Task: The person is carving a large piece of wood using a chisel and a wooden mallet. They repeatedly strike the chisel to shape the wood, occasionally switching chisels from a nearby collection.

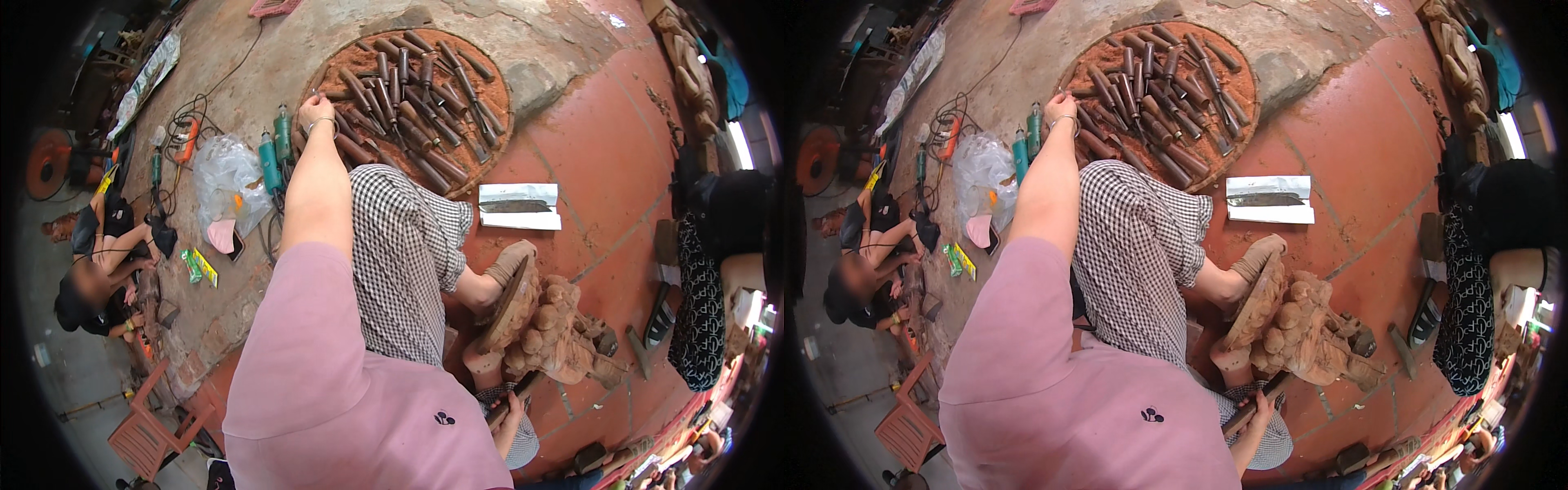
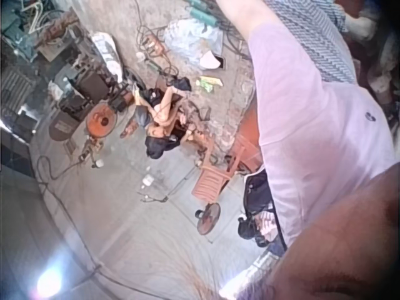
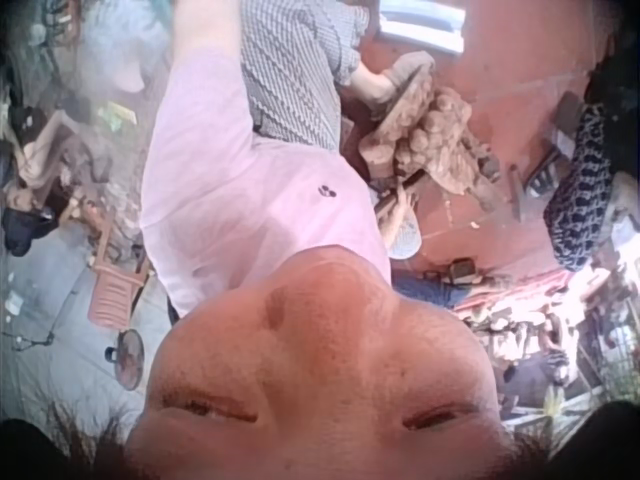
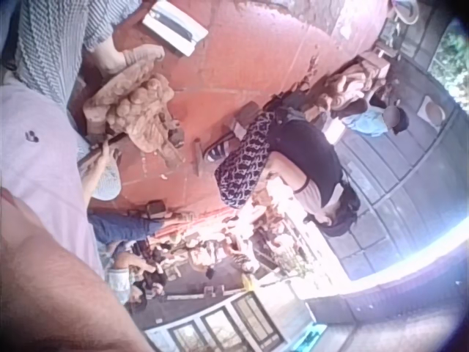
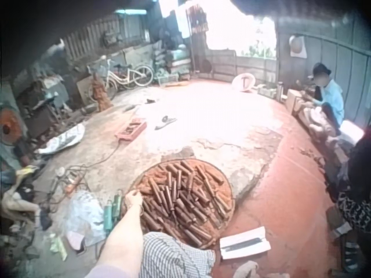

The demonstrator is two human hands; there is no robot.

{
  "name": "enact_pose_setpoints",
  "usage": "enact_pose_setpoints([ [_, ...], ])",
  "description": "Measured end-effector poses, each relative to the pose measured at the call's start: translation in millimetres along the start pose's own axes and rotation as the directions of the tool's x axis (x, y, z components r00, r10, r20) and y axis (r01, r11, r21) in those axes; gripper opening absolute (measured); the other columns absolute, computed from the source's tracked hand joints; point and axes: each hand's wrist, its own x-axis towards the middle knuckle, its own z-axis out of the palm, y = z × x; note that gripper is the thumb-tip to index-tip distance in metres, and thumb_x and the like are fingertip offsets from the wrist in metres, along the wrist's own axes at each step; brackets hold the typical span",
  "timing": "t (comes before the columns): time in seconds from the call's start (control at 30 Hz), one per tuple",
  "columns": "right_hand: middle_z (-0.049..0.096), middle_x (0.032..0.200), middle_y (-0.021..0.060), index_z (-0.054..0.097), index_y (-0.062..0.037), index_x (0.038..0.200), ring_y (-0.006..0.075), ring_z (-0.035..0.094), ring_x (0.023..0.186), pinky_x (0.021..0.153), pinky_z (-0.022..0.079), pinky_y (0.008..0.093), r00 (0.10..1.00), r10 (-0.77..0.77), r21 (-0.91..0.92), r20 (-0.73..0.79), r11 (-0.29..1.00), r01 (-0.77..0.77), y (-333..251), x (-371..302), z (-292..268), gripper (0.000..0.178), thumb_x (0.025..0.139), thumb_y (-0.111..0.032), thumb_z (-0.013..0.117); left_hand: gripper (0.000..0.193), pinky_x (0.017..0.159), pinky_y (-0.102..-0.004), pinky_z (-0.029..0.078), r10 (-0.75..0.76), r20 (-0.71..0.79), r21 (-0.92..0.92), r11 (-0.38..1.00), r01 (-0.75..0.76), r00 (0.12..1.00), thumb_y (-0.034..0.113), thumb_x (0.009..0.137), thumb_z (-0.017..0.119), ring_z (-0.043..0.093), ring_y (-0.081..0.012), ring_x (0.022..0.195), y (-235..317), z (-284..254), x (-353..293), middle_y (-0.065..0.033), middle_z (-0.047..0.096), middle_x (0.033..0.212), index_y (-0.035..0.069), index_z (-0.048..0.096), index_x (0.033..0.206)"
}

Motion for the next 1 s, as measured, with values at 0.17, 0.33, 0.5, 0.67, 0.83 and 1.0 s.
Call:
enact_pose_setpoints([
  [0.17, 0.058, 0.075, 0.01, 0.046, -0.0061, 0.102, 0.0191, 0.057, 0.057, 0.044, 0.051, 0.03, 0.999, -0.035, 0.024, -0.039, 0.999, 0.036, 3, -7, 3, 0.027, 0.084, -0.013, 0.065, 0.02, 0.063, -0.0245, 0.053, 0.048, 0.198, -0.504, 0.861, 0.06, 0.979, 0.004, 0.094, 0.056, 0.065, -0.013, 0.069, 66, 26, -47, -0.0038, 0.067, 0.083, 0.001, 0.067, 0.111],
  [0.33, 0.058, 0.075, 0.0099, 0.047, -0.0058, 0.101, 0.0188, 0.057, 0.058, 0.045, 0.052, 0.0303, 0.999, -0.039, 0.018, -0.019, 0.999, 0.039, 2, -7, 3, 0.024, 0.084, -0.012, 0.063, 0.019, 0.062, -0.0251, 0.054, 0.063, 0.372, -0.6, 0.778, 0.188, 0.926, 0.008, 0.096, 0.055, 0.062, -0.0119, 0.066, 73, 19, -49, -0.0028, 0.064, 0.079, 0.003, 0.068, 0.109],
  [0.5, 0.058, 0.075, 0.0098, 0.047, -0.005, 0.101, 0.0187, 0.057, 0.058, 0.045, 0.052, 0.0302, 0.999, -0.047, 0.015, -0.023, 0.999, 0.047, 6, -5, 0, 0.023, 0.085, -0.012, 0.062, 0.019, 0.06, -0.0295, 0.057, -0.036, 0.552, -0.533, 0.753, 0.386, 0.833, 0.01, 0.096, 0.054, 0.064, -0.0156, 0.066, 96, 16, -55, -0.0051, 0.063, 0.078, 0.002, 0.065, 0.109],
  [0.67, 0.058, 0.074, 0.0095, 0.047, -0.0047, 0.1, 0.0184, 0.057, 0.057, 0.044, 0.052, 0.0295, 0.998, -0.049, 0.042, -0.032, 0.998, 0.051, 1, -10, 8, 0.022, 0.085, -0.012, 0.062, 0.018, 0.055, -0.0346, 0.059, -0.219, 0.46, -0.372, 0.832, 0.411, 0.86, 0.007, 0.094, 0.053, 0.067, -0.0214, 0.066, 106, 15, -71, -0.0092, 0.062, 0.08, 0.0, 0.055, 0.111],
  [0.83, 0.058, 0.074, 0.0093, 0.048, -0.005, 0.101, 0.018, 0.057, 0.057, 0.044, 0.052, 0.028, 0.999, -0.041, 0.037, -0.035, 0.998, 0.042, 2, -10, 7, 0.022, 0.085, -0.012, 0.062, 0.025, 0.072, -0.0397, 0.052, -0.174, 0.033, 0.162, 0.973, 0.166, 0.984, 0.013, 0.084, 0.059, 0.064, -0.0286, 0.084, 97, 11, -68, -0.013, 0.063, 0.089, 0.004, 0.06, 0.108],
  [1.0, 0.058, 0.074, 0.0094, 0.048, -0.0053, 0.102, 0.0182, 0.057, 0.057, 0.045, 0.052, 0.0287, 0.999, -0.03, 0.003, -0.022, 1.0, 0.03, 6, -2, -1, 0.023, 0.085, -0.013, 0.063, 0.036, 0.088, -0.0428, 0.048, 0.404, 0.354, 0.476, 0.698, -0.534, 0.843, 0.036, 0.075, 0.071, 0.061, -0.0304, 0.099, 123, 10, -71, -0.0138, 0.062, 0.107, 0.015, 0.068, 0.105],
])
